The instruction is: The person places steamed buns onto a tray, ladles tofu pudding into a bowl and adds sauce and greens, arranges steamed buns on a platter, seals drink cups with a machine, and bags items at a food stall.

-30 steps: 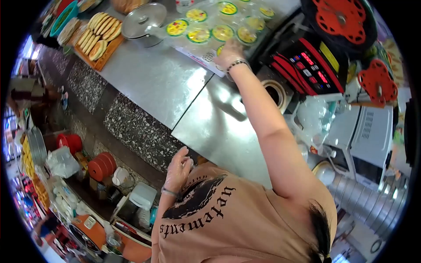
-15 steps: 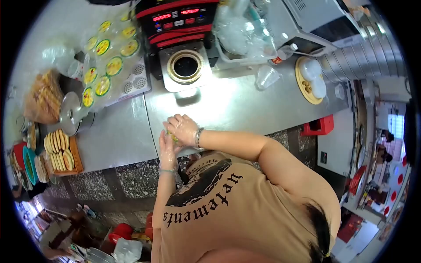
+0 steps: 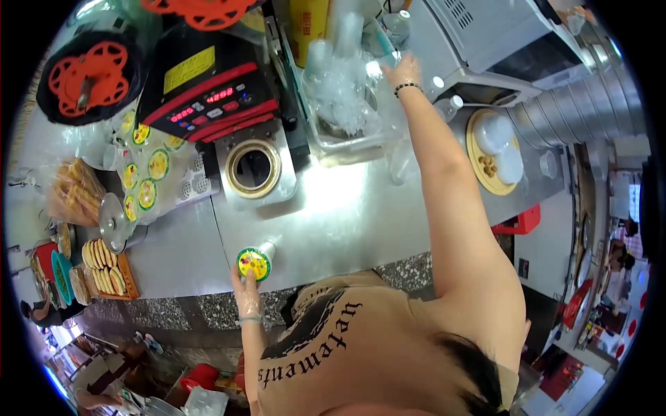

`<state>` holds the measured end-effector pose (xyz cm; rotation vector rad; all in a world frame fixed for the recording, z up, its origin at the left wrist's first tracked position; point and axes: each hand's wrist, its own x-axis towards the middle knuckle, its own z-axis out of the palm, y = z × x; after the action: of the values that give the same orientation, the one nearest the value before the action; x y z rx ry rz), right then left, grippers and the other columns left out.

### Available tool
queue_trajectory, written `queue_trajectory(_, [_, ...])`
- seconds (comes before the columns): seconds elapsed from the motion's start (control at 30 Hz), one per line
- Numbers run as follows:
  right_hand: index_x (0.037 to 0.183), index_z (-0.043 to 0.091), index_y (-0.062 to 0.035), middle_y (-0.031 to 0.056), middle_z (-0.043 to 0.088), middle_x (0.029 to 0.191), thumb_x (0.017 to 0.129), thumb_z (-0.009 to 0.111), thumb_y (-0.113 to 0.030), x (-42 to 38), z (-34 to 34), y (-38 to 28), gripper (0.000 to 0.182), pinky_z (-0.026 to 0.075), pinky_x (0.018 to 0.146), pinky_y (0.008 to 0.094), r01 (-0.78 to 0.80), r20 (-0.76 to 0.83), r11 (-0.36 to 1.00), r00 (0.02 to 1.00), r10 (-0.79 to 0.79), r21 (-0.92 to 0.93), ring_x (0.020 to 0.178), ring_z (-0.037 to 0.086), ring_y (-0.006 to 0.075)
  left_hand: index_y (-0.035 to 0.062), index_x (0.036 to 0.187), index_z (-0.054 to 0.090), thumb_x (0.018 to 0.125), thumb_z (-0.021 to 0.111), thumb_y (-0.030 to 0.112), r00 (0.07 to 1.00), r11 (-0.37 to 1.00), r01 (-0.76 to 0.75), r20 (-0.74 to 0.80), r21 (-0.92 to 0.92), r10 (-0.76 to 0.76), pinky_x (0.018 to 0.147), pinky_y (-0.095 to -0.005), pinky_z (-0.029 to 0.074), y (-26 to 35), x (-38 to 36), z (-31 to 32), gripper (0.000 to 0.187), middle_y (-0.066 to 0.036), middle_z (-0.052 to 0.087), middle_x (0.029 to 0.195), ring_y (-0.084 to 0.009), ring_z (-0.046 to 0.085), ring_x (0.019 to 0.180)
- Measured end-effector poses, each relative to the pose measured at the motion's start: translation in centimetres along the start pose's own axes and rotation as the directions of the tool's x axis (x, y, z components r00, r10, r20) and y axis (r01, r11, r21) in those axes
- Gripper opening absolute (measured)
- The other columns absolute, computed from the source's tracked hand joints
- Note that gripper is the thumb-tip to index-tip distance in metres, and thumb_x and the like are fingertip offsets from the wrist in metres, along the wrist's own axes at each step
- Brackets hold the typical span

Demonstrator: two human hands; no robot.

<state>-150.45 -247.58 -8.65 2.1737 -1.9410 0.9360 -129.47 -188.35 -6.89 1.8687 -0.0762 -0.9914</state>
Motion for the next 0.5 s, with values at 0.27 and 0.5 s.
queue_trajectory(0.27, [0.095, 0.064, -0.0045, 0.012, 0.066, 0.107, 0.092, 0.052, -0.019, 7.5, -5.4, 0.2, 0.019, 0.05, 0.087, 0.0416, -0.032, 0.339, 0.996, 0.941, 0.003, 0.079, 0.101, 0.062, 0.0297, -0.0041, 0.138, 0.035, 0.09, 0.054, 0.012, 0.939, 0.94, -0.076, -0.293, 0.332, 0.18, 0.094, -0.0318, 0.039, 1.9, -3.0, -3.6, 0.055, -0.016, 0.047, 0.131, -0.0201, 0.048, 0.106])
queue_trajectory(0.5, [0.108, 0.058, -0.0033, 0.013, 0.063, 0.107, 0.096, 0.046, -0.024, -10.3, -18.3, -8.7, 0.027, 0.048, 0.093, 0.0434, -0.792, 0.594, -0.601, 0.535, -0.6, 0.107, 0.102, 0.061, 0.0264, 0.0005, 0.118, 0.057, 0.089, 0.054, 0.015, 0.796, 0.791, -0.522, -0.149, 0.319, 0.586, 0.103, -0.0363, 0.037, 14.0, -5.1, 2.0, 0.032, -0.014, 0.052, 0.127, -0.0256, 0.049, 0.118])
